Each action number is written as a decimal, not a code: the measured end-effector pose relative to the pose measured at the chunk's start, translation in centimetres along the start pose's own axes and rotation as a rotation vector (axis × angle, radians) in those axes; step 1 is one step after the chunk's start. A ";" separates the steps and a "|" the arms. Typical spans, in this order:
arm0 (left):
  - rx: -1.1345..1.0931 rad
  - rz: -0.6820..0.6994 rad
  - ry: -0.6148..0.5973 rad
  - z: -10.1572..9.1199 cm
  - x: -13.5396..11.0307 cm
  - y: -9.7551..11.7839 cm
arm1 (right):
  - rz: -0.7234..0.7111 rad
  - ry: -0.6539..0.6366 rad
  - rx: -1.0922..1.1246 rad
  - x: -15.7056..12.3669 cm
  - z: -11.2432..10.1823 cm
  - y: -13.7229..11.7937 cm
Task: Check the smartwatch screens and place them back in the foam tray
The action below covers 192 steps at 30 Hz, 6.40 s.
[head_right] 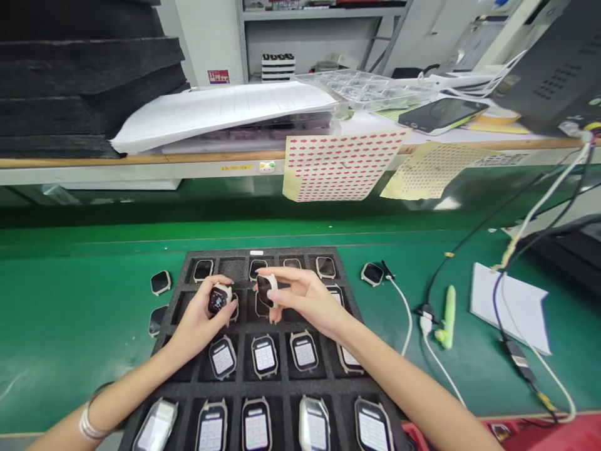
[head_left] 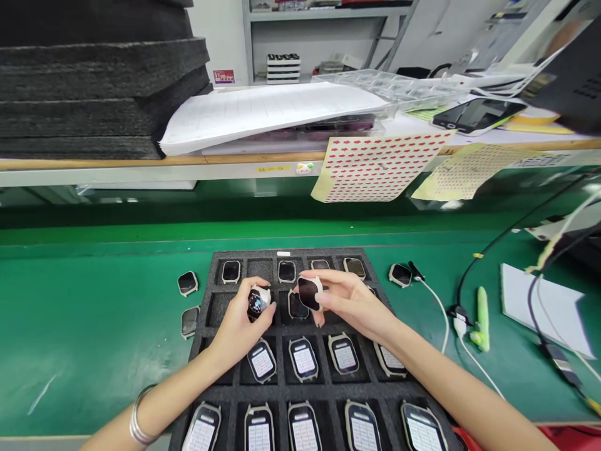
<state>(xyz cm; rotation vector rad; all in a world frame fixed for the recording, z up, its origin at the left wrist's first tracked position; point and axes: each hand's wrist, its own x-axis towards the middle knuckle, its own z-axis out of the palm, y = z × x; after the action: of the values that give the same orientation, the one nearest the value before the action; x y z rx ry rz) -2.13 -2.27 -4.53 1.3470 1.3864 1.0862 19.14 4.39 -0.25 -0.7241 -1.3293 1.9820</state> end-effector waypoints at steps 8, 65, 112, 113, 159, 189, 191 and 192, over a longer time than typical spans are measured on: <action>-0.012 -0.004 -0.032 0.2 -0.1 0.0 | 0.051 -0.125 0.154 -0.4 -1.0 0.2; 0.087 0.077 0.004 -0.6 -0.4 0.7 | 0.097 -0.055 -0.020 -0.8 -0.2 0.5; -0.560 -0.087 -0.218 -0.5 0.0 1.0 | 0.055 0.019 -0.274 -1.0 0.2 1.1; -0.558 -0.084 -0.210 -0.6 0.0 0.9 | 0.046 0.005 -0.285 -1.1 0.3 1.0; 0.014 0.177 0.067 -0.6 -0.7 0.4 | 0.153 0.063 -0.145 1.2 1.9 0.1; -0.152 0.007 -0.008 -0.5 -0.6 0.4 | 0.170 -0.145 0.141 0.3 1.2 0.4; -0.142 0.017 -0.013 -0.4 -0.5 0.5 | 0.148 -0.151 0.150 0.2 1.1 0.4; -0.135 0.027 -0.011 -0.4 -0.5 0.5 | 0.140 -0.150 0.155 0.2 1.1 0.4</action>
<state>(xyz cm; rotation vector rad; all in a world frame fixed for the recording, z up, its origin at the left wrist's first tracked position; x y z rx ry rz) -2.39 -2.77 -3.93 1.2754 1.2660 1.1676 18.13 3.81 -0.25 -0.6198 -1.2204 2.2611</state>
